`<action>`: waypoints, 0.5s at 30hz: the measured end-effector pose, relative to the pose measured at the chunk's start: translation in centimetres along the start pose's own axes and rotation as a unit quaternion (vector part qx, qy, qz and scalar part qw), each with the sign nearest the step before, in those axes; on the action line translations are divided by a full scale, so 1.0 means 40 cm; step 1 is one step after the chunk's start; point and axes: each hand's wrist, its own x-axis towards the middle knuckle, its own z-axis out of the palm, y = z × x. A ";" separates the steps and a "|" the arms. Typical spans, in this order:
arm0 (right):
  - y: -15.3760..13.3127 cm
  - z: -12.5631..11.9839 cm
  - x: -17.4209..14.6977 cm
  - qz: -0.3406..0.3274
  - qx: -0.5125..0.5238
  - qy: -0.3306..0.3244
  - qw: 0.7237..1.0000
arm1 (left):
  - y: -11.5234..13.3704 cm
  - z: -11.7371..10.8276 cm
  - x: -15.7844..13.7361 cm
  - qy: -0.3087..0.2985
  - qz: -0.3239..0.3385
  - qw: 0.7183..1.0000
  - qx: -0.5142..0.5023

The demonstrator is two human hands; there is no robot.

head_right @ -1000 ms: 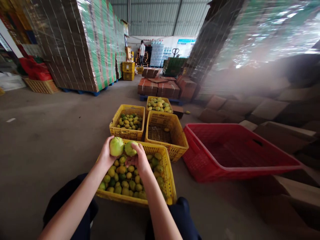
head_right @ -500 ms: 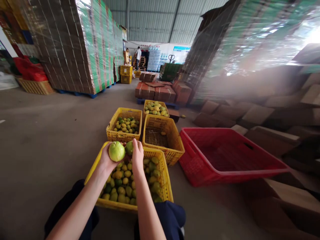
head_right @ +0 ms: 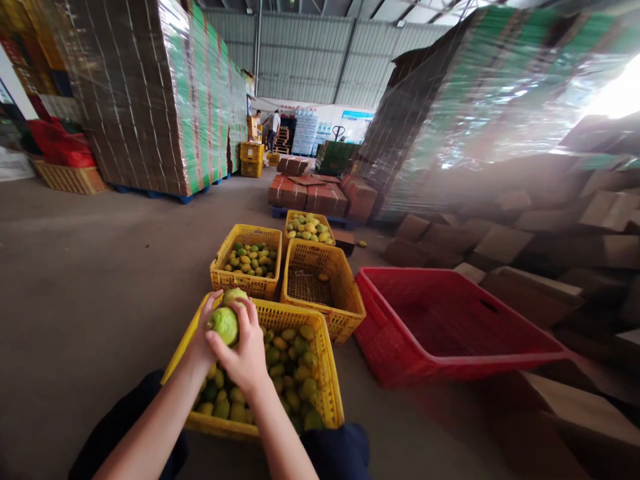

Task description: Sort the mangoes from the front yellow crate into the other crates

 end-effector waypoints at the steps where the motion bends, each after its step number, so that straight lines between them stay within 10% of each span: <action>1: -0.003 0.003 -0.010 -0.010 -0.002 -0.002 1.000 | -0.004 -0.007 0.002 -0.001 0.005 1.000 0.002; 10: 0.018 -0.060 0.024 0.127 0.085 0.206 0.967 | 0.020 0.047 -0.031 0.059 0.157 0.986 0.014; 15: 0.020 -0.056 0.033 0.084 0.081 0.195 0.974 | 0.001 0.047 -0.043 0.074 0.247 0.957 0.129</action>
